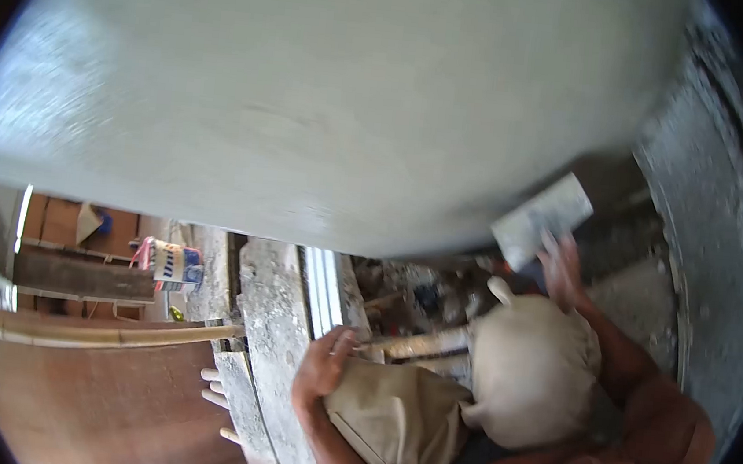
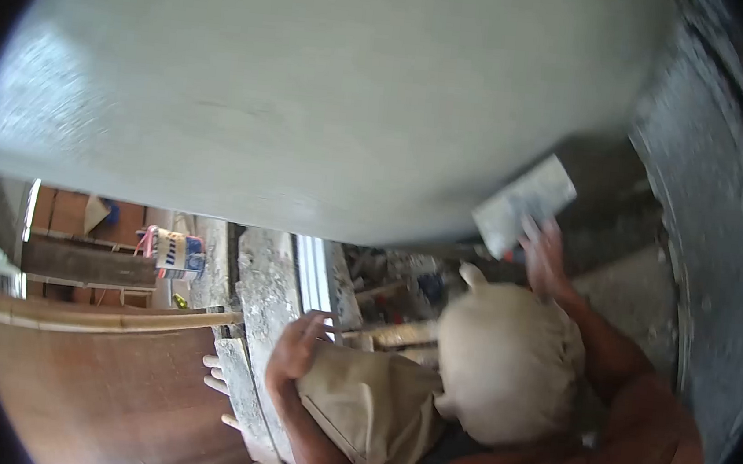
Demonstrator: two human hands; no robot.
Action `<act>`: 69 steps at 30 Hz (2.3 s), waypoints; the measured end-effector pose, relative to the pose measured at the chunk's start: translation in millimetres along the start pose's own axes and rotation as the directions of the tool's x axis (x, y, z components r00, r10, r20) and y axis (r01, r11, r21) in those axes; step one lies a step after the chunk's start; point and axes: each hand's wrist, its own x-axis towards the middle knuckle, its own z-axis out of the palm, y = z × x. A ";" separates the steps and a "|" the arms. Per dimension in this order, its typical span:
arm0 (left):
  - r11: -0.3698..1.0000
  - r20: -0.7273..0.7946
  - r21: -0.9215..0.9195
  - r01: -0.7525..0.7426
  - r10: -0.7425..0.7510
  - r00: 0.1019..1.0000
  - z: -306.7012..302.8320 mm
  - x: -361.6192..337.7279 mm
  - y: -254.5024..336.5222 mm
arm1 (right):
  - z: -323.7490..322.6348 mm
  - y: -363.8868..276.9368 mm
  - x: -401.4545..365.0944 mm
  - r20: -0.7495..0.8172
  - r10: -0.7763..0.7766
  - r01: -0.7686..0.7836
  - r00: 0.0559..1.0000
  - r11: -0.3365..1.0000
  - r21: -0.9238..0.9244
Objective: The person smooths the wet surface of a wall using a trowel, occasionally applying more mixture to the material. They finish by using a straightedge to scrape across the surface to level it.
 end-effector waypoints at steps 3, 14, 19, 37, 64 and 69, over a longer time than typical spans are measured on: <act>0.994 -0.037 -0.020 -0.108 0.108 0.993 9.6 9.1 18.9 | 0.0 -44.2 5.3 0.031 0.192 -0.176 0.981 0.946 -0.272; 0.843 -0.802 0.495 -0.209 0.536 0.262 -39.2 73.7 124.7 | 78.4 -167.2 21.1 0.401 -0.082 0.208 0.912 0.936 -0.283; 0.886 -0.839 0.447 -0.123 0.463 0.287 -35.7 95.5 139.0 | 90.0 -171.1 5.9 0.456 -0.058 0.188 0.888 0.951 -0.247; 0.925 -0.856 0.368 -0.094 0.376 0.355 -32.8 115.4 136.5 | 78.7 -168.8 8.7 0.452 -0.017 0.131 0.892 0.966 -0.221; 0.908 -0.858 0.413 -0.069 0.413 0.305 -45.5 112.1 124.7 | 56.4 -149.1 11.9 0.347 -0.119 0.323 0.930 0.716 -0.619; 0.874 -0.900 0.432 -0.224 0.433 -0.044 -57.2 106.6 108.4 | 68.3 -154.1 8.2 0.245 0.002 0.041 0.970 0.984 -0.173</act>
